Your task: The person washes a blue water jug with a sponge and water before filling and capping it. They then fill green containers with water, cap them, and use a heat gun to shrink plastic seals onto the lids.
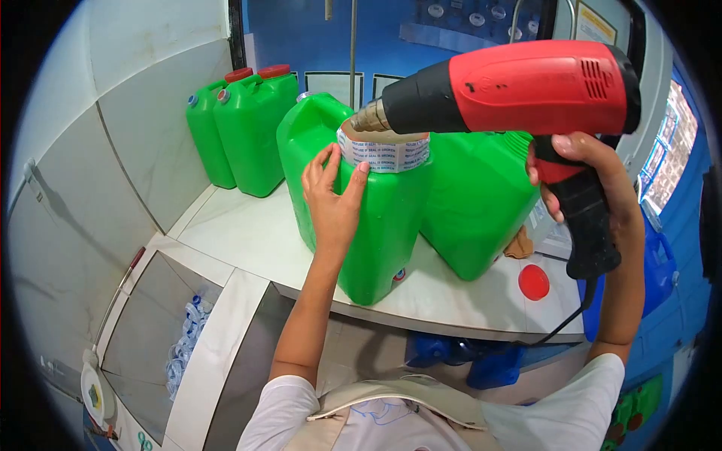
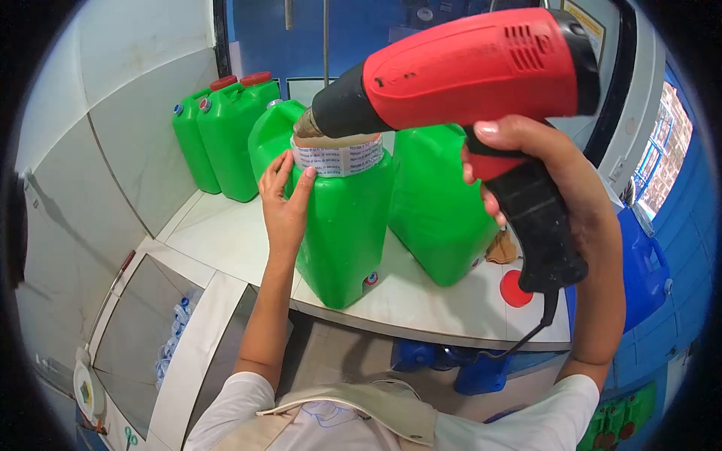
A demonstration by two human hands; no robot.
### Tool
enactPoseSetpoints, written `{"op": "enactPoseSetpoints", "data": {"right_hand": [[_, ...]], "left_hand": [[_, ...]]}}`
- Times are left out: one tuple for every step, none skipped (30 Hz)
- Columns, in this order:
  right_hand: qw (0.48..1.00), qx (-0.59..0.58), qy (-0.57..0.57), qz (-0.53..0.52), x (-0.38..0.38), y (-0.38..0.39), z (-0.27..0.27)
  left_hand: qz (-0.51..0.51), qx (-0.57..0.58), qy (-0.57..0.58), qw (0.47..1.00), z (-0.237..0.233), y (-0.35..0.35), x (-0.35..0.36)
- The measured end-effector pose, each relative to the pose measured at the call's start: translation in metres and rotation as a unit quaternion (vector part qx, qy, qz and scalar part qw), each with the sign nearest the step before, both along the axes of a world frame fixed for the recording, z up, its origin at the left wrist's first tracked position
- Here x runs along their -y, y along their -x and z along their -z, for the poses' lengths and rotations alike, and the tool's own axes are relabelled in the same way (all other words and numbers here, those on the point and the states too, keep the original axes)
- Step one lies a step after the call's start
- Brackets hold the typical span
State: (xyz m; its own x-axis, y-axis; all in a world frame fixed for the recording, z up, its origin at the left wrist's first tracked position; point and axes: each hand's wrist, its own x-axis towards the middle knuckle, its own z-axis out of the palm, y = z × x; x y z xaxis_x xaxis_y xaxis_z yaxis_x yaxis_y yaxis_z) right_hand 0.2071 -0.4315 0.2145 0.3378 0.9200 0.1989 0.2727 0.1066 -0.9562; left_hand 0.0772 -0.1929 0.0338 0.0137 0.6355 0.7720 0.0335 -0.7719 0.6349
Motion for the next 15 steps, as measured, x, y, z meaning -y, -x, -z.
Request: {"op": "enactPoseSetpoints", "data": {"right_hand": [[1.0,-0.013,-0.003,-0.014,0.005,0.0,0.002],[1.0,-0.013,-0.004,-0.013,0.01,0.0,0.005],[1.0,-0.023,-0.013,0.0,0.015,0.001,0.007],[0.999,-0.033,-0.023,0.013,0.02,0.001,0.01],[0.999,-0.043,-0.027,0.019,0.025,-0.003,0.014],[0.998,-0.044,-0.027,0.02,0.03,-0.006,0.018],[0.998,-0.049,-0.035,0.027,0.034,-0.008,0.023],[0.997,-0.054,-0.044,0.034,0.038,-0.01,0.026],[0.997,-0.057,-0.055,0.024,0.04,-0.013,0.029],[0.996,-0.059,-0.056,0.026,0.044,-0.016,0.033],[0.994,-0.079,-0.062,0.031,0.048,-0.018,0.036],[0.992,-0.099,-0.068,0.036,0.051,-0.02,0.039],[0.992,-0.101,-0.07,0.038,0.054,-0.022,0.042],[0.99,-0.113,-0.073,0.046,0.056,-0.024,0.045],[0.988,-0.124,-0.076,0.055,0.058,-0.027,0.047]], "left_hand": [[0.001,0.0,-0.001,1.0,0.0,0.0,0.0],[0.0,-0.001,0.0,1.0,0.001,-0.001,-0.001],[0.0,-0.003,0.0,1.0,0.001,-0.001,-0.001],[0.001,-0.003,0.0,1.0,0.001,-0.001,-0.001],[0.0,-0.007,0.001,1.0,0.002,-0.001,-0.002],[-0.002,-0.01,0.002,1.0,0.002,-0.001,-0.002],[0.0,-0.011,0.002,1.0,0.002,-0.001,-0.002],[0.001,-0.01,0.004,1.0,0.002,-0.001,-0.002],[0.003,-0.008,0.007,1.0,0.002,-0.002,-0.002],[0.005,-0.01,0.006,1.0,0.002,-0.002,-0.001],[0.01,-0.005,0.014,1.0,0.001,-0.002,0.0],[0.016,-0.001,0.022,1.0,0.001,-0.002,0.001],[0.018,-0.003,0.02,1.0,0.0,-0.002,0.001],[0.018,-0.002,0.022,1.0,0.0,-0.002,0.001],[0.017,-0.002,0.024,1.0,0.0,-0.002,0.001]]}}
